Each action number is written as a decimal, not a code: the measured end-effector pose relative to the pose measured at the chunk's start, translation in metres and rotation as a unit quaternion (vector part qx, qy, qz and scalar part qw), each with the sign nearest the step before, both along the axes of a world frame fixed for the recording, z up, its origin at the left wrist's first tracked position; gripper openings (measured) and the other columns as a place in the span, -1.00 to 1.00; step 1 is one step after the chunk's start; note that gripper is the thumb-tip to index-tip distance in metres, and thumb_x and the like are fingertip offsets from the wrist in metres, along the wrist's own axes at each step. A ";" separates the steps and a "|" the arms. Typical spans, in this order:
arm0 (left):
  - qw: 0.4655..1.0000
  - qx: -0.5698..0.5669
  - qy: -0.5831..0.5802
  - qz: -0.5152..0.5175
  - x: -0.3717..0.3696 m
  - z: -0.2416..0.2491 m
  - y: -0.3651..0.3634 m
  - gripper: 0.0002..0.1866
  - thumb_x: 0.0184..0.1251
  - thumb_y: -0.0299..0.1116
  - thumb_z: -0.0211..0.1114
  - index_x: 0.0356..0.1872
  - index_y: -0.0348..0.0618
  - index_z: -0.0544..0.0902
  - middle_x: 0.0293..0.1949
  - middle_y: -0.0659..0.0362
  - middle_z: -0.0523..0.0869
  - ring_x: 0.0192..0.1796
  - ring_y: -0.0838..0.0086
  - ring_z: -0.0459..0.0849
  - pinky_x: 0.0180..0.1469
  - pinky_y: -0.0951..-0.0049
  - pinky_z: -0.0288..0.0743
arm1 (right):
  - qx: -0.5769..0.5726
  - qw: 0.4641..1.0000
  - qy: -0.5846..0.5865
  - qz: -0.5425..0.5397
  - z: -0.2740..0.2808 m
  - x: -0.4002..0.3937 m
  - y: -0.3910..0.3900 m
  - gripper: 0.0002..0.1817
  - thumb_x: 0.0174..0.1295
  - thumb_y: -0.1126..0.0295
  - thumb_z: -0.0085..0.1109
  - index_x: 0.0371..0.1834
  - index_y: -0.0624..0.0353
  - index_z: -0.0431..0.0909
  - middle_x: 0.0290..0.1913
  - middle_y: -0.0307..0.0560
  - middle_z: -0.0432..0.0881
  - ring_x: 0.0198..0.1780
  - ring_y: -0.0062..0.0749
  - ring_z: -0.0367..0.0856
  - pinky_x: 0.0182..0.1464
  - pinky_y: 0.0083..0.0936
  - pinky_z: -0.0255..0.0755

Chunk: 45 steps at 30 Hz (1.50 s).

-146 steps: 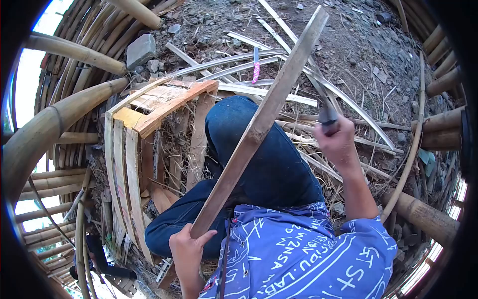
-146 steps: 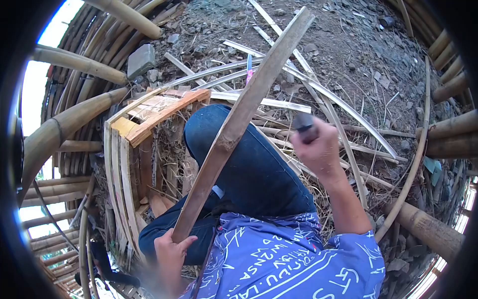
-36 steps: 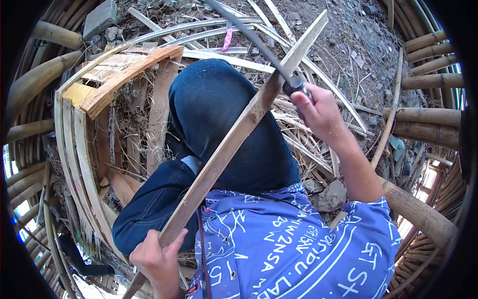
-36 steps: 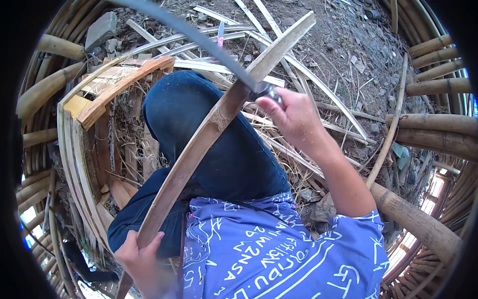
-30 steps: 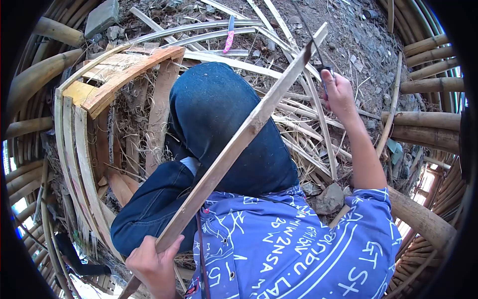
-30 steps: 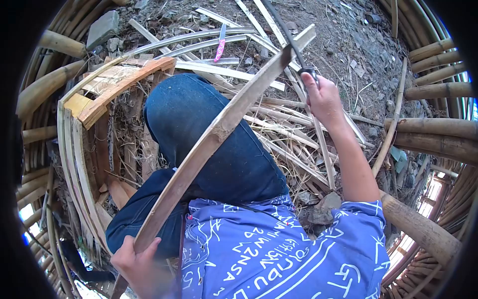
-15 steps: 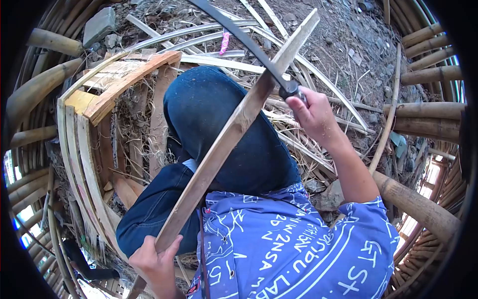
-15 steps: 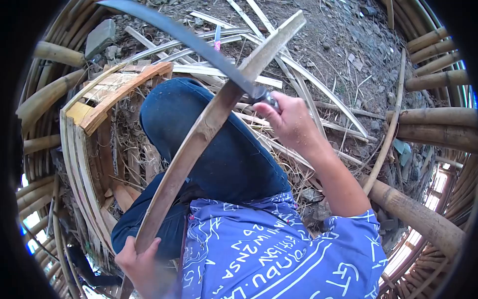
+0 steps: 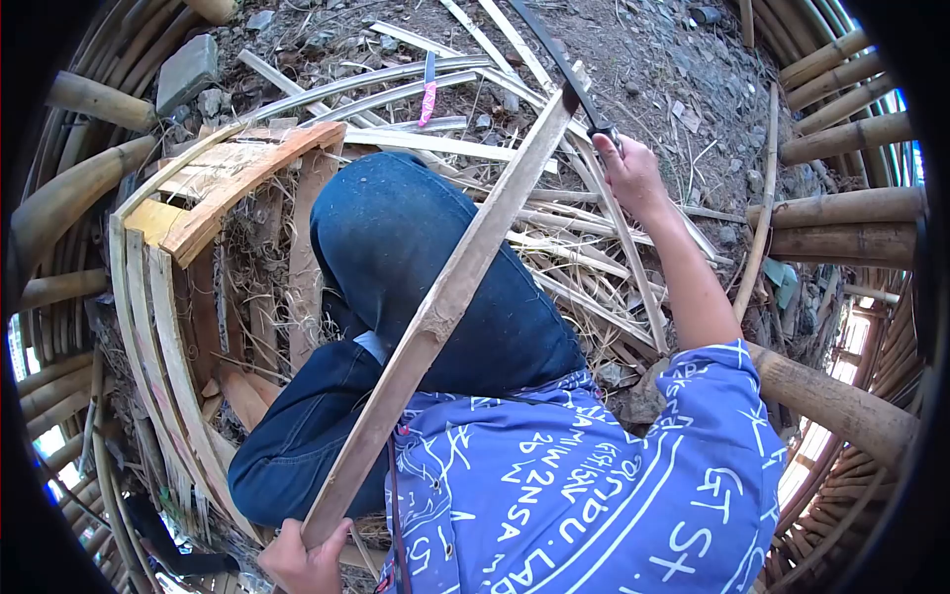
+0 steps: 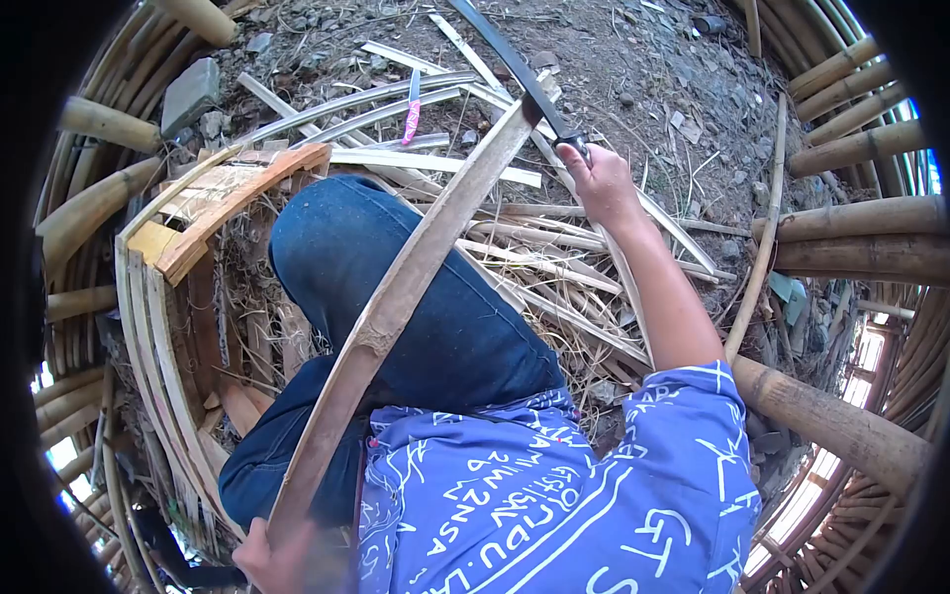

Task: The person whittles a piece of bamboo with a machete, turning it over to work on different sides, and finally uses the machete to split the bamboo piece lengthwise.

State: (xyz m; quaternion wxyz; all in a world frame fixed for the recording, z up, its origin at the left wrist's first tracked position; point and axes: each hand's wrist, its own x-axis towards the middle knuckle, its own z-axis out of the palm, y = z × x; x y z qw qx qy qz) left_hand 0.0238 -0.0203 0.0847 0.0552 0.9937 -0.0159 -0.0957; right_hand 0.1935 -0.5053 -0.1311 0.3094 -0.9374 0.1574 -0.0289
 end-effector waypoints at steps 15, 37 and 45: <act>0.995 0.003 -0.010 0.103 -0.053 -0.030 0.102 -0.62 -0.36 -0.30 0.58 -0.65 -0.27 0.51 -0.77 0.01 0.38 -0.65 0.09 0.42 -0.55 0.23 0.22 | 0.303 0.935 0.024 -0.181 -0.031 -0.043 0.014 -0.40 0.37 -0.15 -0.13 -0.52 0.21 0.43 -0.73 -0.28 0.37 -0.80 -0.66 0.31 -0.78 -0.67 0.15; 0.998 0.017 -0.004 0.067 0.008 -0.010 -0.036 -0.90 0.15 -0.47 0.27 -0.32 -0.24 0.63 -0.50 0.00 0.61 -0.38 0.09 0.63 -0.32 0.28 0.46 | 0.278 0.951 0.026 0.130 0.110 -0.075 0.140 -0.54 0.29 0.05 0.14 -0.46 0.31 0.46 -0.66 -0.01 0.37 -0.61 -0.28 0.36 -0.49 -0.36 0.29; 0.992 0.076 -0.095 -0.041 0.009 -0.005 -0.014 -0.81 -0.01 -0.48 0.26 -0.37 -0.40 0.59 -0.56 -0.09 0.57 -0.49 0.00 0.60 -0.45 0.17 0.45 | 0.175 0.984 0.040 0.008 0.066 -0.049 0.076 -0.42 0.34 -0.11 -0.02 -0.48 0.28 0.52 -0.71 -0.23 0.40 -0.65 -0.55 0.33 -0.60 -0.47 0.18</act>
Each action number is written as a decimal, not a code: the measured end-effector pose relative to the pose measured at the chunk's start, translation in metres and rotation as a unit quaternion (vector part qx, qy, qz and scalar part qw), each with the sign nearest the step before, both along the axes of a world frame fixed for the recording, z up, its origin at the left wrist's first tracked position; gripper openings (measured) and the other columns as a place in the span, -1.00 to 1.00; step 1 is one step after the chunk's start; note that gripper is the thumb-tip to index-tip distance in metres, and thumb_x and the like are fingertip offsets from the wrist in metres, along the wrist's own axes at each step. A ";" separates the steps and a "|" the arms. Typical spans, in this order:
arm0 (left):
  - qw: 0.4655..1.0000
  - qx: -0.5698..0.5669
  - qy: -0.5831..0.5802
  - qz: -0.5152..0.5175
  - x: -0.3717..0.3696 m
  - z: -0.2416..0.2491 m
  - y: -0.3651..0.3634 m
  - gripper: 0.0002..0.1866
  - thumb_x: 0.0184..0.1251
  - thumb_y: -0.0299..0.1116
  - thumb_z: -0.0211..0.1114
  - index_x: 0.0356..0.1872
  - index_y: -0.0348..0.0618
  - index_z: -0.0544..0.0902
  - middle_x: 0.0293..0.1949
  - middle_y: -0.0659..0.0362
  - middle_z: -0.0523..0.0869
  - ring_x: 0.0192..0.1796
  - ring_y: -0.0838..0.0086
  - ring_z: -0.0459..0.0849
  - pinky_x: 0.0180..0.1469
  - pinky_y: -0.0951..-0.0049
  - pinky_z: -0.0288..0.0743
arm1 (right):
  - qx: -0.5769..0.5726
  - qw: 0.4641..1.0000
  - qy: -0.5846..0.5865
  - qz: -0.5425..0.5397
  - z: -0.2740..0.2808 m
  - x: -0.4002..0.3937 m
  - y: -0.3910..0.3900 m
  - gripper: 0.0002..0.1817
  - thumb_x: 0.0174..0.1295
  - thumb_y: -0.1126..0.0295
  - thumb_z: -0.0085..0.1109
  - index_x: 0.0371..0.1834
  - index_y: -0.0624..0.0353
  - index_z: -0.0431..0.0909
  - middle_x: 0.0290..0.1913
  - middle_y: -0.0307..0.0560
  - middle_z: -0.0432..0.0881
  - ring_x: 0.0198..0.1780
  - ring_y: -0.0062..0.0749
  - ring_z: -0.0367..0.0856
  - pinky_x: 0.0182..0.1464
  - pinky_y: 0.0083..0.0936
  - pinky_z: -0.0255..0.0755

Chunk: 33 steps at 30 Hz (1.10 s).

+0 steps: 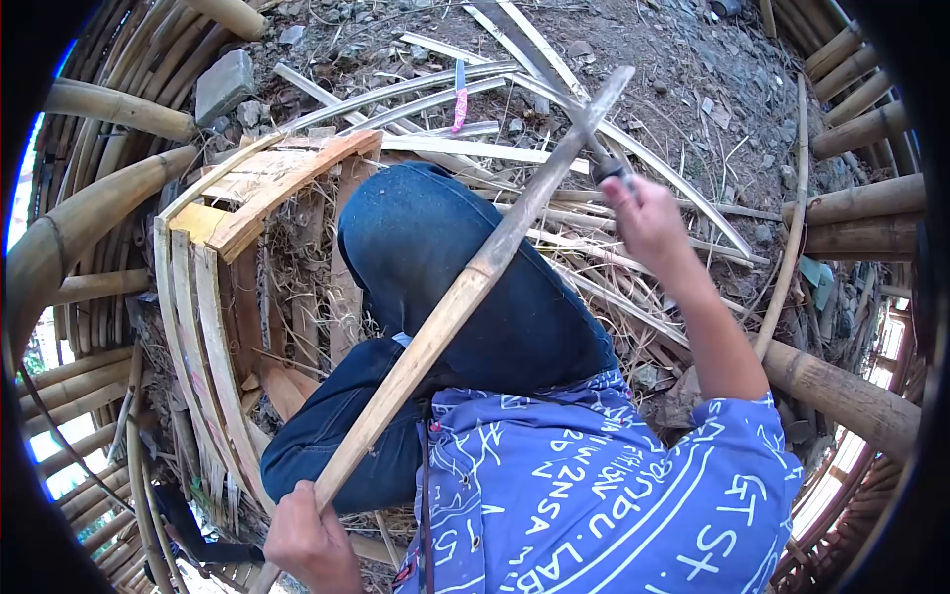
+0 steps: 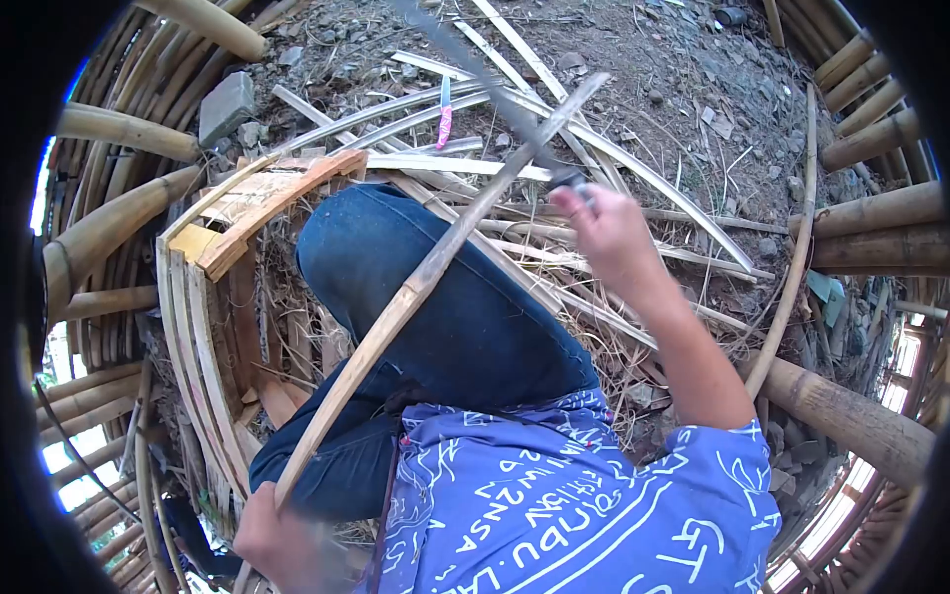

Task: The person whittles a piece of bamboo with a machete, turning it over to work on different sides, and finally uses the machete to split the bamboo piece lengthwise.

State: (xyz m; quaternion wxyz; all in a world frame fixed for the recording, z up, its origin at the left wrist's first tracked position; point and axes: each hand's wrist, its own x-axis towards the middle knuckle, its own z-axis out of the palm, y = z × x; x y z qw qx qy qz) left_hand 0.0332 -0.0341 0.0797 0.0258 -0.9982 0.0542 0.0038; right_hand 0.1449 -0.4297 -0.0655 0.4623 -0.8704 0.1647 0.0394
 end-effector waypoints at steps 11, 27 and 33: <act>0.998 -0.005 0.026 -0.049 0.012 0.001 0.015 -0.87 0.06 -0.55 0.20 -0.36 -0.38 0.61 -0.57 -0.02 0.59 -0.59 0.19 0.59 -0.53 0.33 0.44 | 0.177 0.984 -0.006 -0.025 0.000 -0.030 0.026 -0.37 0.30 -0.25 -0.10 -0.49 0.18 0.42 -0.71 -0.35 0.36 -0.68 -0.68 0.35 -0.63 -0.67 0.21; 0.997 -0.032 0.067 -0.005 0.007 0.026 0.010 -0.90 0.21 -0.33 0.32 -0.40 -0.11 0.64 -0.58 0.02 0.58 -0.59 0.16 0.56 -0.55 0.31 0.38 | 0.044 0.995 -0.065 -0.058 -0.058 0.022 -0.042 -0.32 0.22 -0.34 -0.08 -0.48 0.16 0.46 -0.72 -0.33 0.39 -0.65 -0.64 0.40 -0.60 -0.59 0.26; 0.995 -0.042 0.094 0.011 0.005 0.027 0.017 -0.91 0.23 -0.34 0.31 -0.37 -0.11 0.65 -0.59 0.02 0.58 -0.60 0.17 0.55 -0.54 0.31 0.39 | 0.099 0.990 -0.029 -0.099 -0.045 0.018 -0.051 -0.38 0.25 -0.28 -0.05 -0.53 0.13 0.37 -0.73 -0.31 0.38 -0.75 -0.69 0.36 -0.73 -0.68 0.21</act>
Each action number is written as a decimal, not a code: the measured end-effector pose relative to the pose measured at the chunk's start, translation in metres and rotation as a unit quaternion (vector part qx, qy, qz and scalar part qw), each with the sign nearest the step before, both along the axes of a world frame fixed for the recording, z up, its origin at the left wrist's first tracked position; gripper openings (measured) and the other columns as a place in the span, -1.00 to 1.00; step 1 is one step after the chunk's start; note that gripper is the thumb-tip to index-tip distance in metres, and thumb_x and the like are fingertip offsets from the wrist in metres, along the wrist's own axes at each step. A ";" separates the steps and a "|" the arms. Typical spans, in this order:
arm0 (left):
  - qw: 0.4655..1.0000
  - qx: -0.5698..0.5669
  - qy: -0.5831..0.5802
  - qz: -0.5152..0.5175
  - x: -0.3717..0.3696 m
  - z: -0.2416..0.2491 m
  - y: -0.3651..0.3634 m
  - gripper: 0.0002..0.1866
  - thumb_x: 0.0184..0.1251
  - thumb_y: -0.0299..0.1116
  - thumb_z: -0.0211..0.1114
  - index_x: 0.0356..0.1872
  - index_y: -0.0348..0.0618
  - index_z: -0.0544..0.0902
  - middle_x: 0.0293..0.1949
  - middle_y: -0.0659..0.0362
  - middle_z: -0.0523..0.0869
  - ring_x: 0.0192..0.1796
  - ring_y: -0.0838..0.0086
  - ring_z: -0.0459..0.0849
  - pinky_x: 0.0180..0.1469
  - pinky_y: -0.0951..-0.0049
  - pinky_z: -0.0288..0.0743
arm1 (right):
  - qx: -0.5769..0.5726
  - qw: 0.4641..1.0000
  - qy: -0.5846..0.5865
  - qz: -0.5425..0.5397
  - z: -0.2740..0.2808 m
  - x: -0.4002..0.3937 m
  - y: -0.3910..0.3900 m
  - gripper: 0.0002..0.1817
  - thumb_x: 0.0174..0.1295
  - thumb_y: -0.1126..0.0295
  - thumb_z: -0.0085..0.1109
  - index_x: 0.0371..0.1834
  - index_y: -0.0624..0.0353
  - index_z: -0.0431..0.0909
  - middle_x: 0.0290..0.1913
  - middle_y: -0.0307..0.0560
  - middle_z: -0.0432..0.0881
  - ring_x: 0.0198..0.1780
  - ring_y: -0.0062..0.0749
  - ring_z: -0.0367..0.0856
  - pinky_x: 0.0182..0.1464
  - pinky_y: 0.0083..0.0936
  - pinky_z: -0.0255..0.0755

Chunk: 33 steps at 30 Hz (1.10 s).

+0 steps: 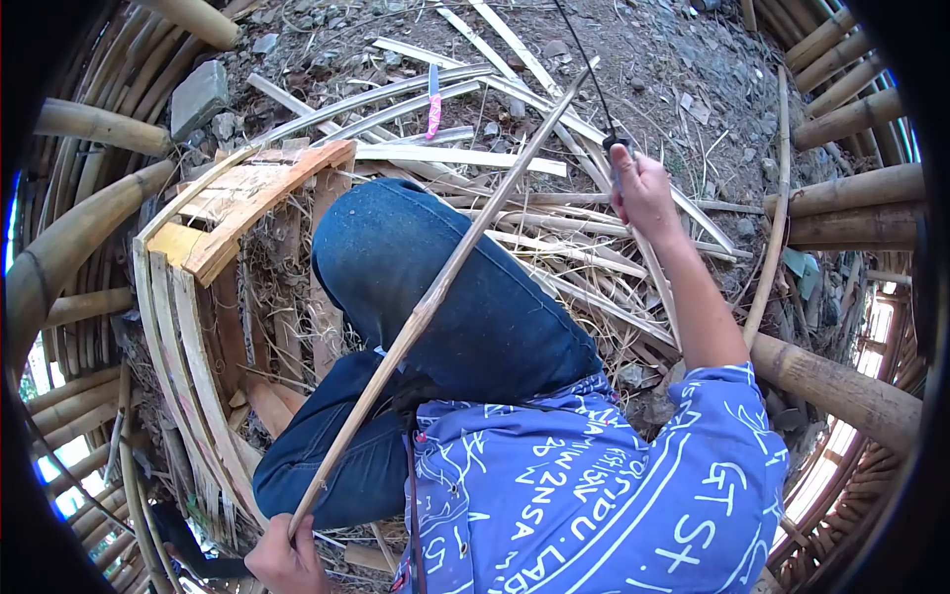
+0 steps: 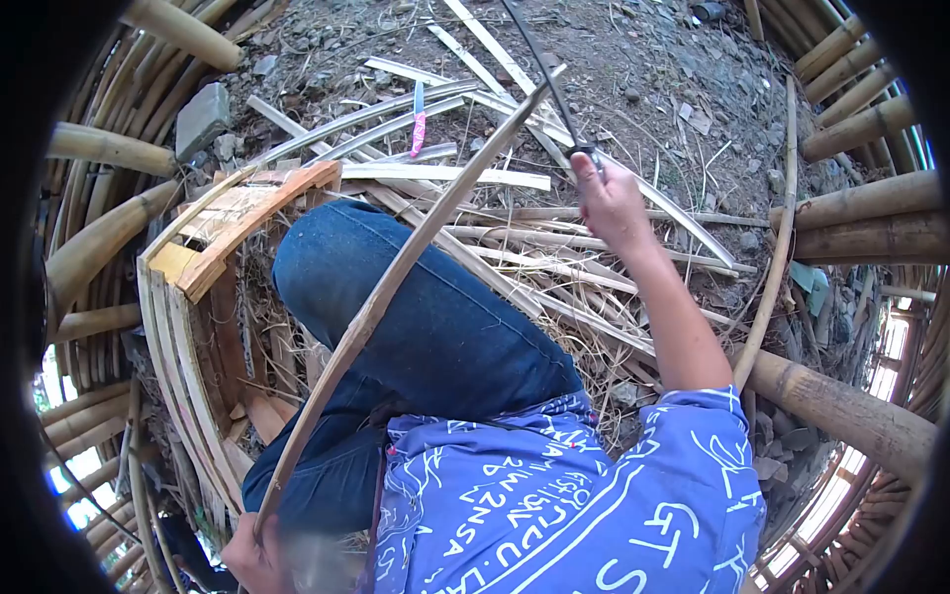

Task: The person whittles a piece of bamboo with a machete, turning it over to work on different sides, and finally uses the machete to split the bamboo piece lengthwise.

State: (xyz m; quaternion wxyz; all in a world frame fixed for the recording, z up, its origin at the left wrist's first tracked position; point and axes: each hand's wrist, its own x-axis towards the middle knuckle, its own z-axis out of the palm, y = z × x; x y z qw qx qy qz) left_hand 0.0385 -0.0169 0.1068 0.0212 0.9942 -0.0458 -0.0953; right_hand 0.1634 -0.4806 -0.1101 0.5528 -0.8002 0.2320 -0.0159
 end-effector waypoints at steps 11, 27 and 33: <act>0.999 -0.013 0.009 0.028 0.003 0.004 -0.001 -0.87 0.24 -0.31 0.32 -0.41 -0.12 0.67 -0.62 0.03 0.56 -0.62 0.20 0.53 -0.54 0.33 0.38 | -0.022 0.999 0.000 0.029 0.001 0.013 0.014 -0.30 0.23 -0.35 -0.12 -0.59 0.16 0.42 -0.73 -0.29 0.39 -0.69 -0.59 0.39 -0.64 -0.57 0.24; 0.995 -0.074 0.069 0.015 0.004 -0.003 0.047 -0.80 0.23 -0.34 0.33 -0.43 -0.29 0.61 -0.68 -0.08 0.46 -0.65 0.10 0.43 -0.54 0.24 0.28 | -0.148 0.984 -0.056 0.083 -0.007 0.025 0.007 -0.33 0.26 -0.24 -0.02 -0.45 0.30 0.50 -0.65 -0.04 0.46 -0.57 -0.36 0.41 -0.46 -0.36 0.30; 0.981 -0.106 0.147 0.068 0.013 0.015 0.034 -0.82 0.26 -0.38 0.29 -0.44 -0.30 0.60 -0.71 0.00 0.46 -0.67 0.26 0.45 -0.55 0.34 0.27 | -0.190 0.973 -0.072 0.112 -0.021 0.034 -0.001 -0.35 0.26 -0.22 0.00 -0.48 0.29 0.48 -0.62 0.02 0.47 -0.54 -0.20 0.46 -0.43 -0.29 0.31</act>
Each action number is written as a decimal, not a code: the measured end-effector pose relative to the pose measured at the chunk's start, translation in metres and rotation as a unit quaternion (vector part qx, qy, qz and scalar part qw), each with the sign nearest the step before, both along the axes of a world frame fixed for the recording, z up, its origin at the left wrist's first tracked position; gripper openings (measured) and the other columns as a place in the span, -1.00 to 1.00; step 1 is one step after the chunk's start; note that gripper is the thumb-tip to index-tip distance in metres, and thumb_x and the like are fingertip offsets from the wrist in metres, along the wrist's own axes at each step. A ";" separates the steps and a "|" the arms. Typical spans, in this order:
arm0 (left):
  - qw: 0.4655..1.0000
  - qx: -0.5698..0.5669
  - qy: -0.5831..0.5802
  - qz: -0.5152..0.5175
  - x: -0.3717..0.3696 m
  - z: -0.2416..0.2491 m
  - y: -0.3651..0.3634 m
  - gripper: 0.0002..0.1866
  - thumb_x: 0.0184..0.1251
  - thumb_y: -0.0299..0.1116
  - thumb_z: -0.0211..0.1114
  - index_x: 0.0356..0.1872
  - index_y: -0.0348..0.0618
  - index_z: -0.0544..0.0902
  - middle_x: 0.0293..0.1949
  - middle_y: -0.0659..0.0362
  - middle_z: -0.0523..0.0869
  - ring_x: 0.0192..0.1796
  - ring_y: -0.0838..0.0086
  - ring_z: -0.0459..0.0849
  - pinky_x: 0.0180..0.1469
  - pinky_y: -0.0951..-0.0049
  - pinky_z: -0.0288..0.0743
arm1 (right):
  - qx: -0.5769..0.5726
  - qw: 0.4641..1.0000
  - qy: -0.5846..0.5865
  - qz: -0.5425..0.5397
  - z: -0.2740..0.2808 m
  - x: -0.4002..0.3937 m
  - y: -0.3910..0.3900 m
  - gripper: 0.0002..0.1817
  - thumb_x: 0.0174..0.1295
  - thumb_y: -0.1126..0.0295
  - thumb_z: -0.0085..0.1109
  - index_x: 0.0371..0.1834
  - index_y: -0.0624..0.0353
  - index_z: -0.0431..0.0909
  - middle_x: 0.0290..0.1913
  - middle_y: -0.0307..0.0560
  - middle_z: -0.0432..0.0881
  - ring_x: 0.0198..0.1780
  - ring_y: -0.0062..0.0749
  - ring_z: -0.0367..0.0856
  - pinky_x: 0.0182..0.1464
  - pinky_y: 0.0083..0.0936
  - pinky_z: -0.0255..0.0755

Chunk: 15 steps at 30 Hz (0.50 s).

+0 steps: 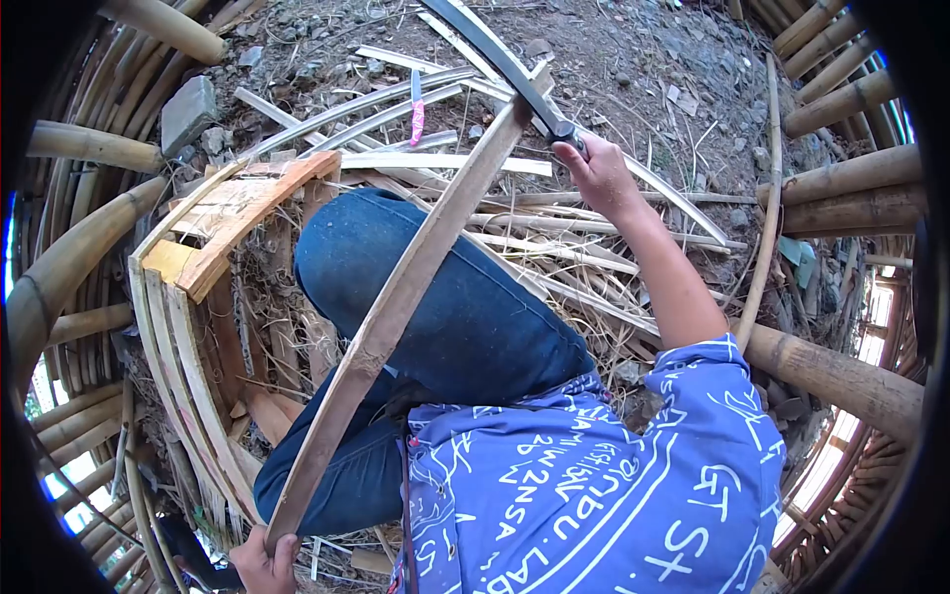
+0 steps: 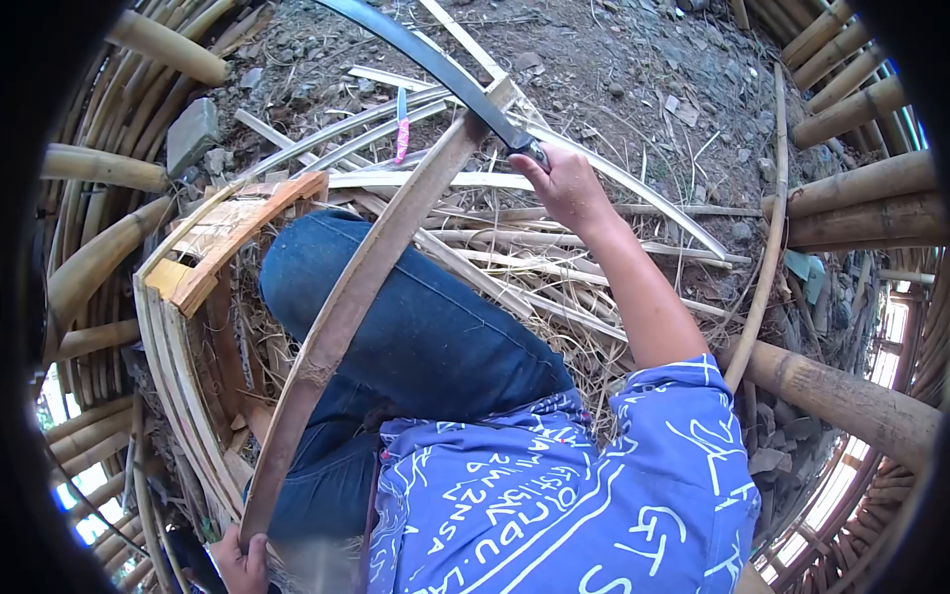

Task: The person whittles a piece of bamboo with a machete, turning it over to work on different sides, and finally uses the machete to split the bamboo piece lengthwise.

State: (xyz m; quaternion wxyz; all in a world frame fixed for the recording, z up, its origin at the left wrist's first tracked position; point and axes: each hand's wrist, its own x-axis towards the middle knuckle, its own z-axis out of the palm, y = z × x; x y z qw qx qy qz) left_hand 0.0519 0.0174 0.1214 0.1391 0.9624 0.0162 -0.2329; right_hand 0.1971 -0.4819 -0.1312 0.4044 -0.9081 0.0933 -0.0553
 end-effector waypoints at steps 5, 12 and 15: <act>0.995 -0.018 0.033 0.094 -0.029 -0.009 0.066 -0.84 0.28 -0.39 0.26 -0.41 -0.29 0.62 -0.70 0.12 0.53 -0.66 0.46 0.47 -0.54 0.43 0.30 | 0.008 0.982 0.066 -0.175 -0.019 0.009 -0.049 -0.38 0.33 -0.16 -0.05 -0.55 0.25 0.45 -0.71 -0.11 0.45 -0.62 -0.41 0.43 -0.54 -0.37 0.26; 0.992 0.028 0.079 0.093 -0.034 0.002 0.051 -0.84 0.29 -0.36 0.25 -0.35 -0.26 0.64 -0.59 0.09 0.57 -0.57 0.39 0.51 -0.47 0.41 0.36 | 0.184 0.936 0.053 -0.294 -0.048 -0.051 -0.046 -0.40 0.35 -0.18 -0.13 -0.61 0.14 0.35 -0.76 -0.25 0.40 -0.81 -0.64 0.36 -0.79 -0.65 0.20; 0.982 0.003 0.141 0.124 -0.026 -0.002 0.067 -0.81 0.36 -0.36 0.16 -0.39 -0.24 0.62 -0.61 0.25 0.54 -0.56 0.58 0.44 -0.49 0.50 0.30 | 0.340 0.901 0.036 -0.268 -0.024 -0.048 -0.006 -0.44 0.35 -0.20 -0.16 -0.48 0.11 0.34 -0.72 -0.32 0.36 -0.80 -0.71 0.31 -0.79 -0.70 0.20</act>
